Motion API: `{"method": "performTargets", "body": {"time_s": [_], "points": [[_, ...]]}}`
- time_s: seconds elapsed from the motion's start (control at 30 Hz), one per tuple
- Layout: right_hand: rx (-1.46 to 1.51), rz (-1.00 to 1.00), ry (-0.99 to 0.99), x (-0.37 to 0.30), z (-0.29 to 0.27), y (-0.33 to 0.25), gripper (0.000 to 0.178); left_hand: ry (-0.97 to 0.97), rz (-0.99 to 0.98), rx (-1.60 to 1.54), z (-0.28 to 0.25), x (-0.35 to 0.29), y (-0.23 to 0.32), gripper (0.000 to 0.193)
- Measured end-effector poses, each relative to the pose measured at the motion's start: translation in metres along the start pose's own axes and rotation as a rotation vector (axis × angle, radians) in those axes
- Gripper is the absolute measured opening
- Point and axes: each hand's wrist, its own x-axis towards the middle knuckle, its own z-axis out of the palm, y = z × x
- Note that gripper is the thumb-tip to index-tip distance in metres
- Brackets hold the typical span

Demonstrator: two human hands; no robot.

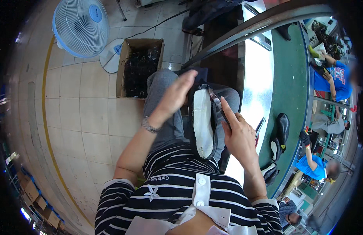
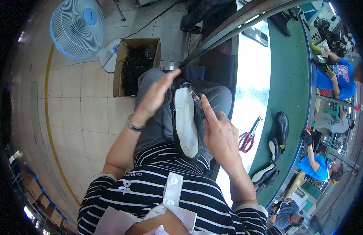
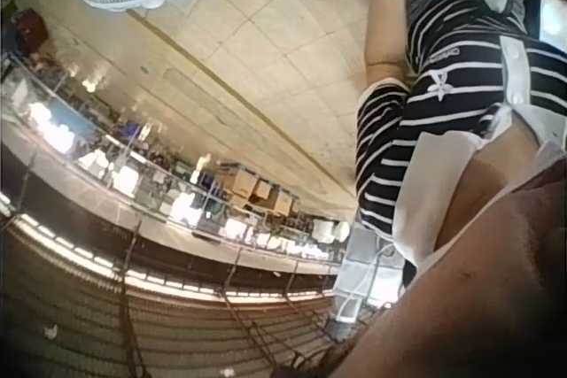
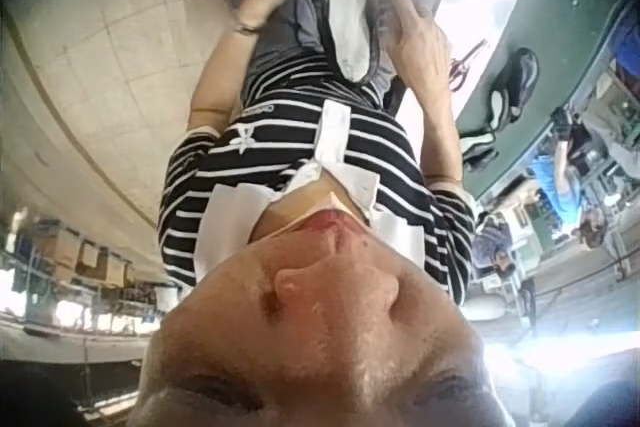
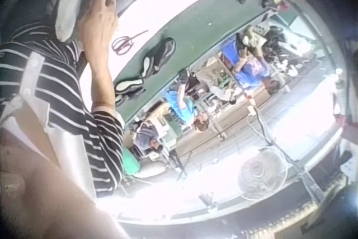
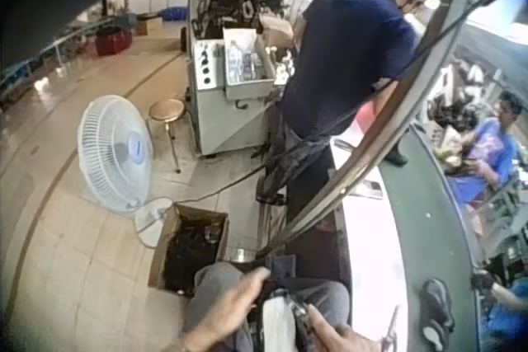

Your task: Manually process a shoe upper on a last using pliers and a hammer to secure and shape it.

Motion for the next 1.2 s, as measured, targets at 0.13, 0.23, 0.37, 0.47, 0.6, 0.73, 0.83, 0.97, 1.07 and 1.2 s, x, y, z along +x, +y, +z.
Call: {"method": "performTargets", "body": {"time_s": [0.13,0.23,0.37,0.47,0.6,0.73,0.83,0.97,1.07,1.2], "points": [[0.486,0.040,-0.163,0.002,-0.006,0.000,0.058,0.003,-0.128,-0.111,0.031,-0.001,0.007,0.051],[0.771,0.111,-0.245,-0.002,0.004,0.000,0.059,0.002,-0.107,-0.093,0.034,-0.001,0.006,0.040],[0.918,0.128,-0.230,-0.003,0.009,0.003,0.058,0.006,-0.126,-0.096,0.039,0.001,0.004,0.026],[0.869,0.138,-0.278,0.001,-0.007,0.004,0.056,0.010,-0.089,-0.071,0.036,0.000,0.001,0.020],[0.545,0.009,-0.188,0.002,-0.039,0.005,0.058,-0.038,-0.034,-0.012,0.031,0.002,-0.002,0.025],[0.259,-0.176,0.204,0.018,-0.018,-0.001,0.065,-0.291,-0.168,-0.305,0.016,0.000,-0.004,0.051],[-0.096,-0.096,0.030,0.038,0.010,0.000,0.067,-0.375,-0.071,-0.261,0.009,0.000,-0.002,0.078],[0.245,-0.127,0.108,0.008,-0.014,0.018,0.063,0.180,0.515,0.624,0.027,-0.035,0.010,0.092],[0.649,-0.078,0.320,-0.008,-0.015,0.028,0.051,-0.082,0.851,0.710,0.046,-0.050,0.011,0.056],[1.014,0.061,0.384,-0.022,-0.012,0.056,0.036,-0.344,0.790,0.918,0.092,-0.024,0.015,0.041]]}}
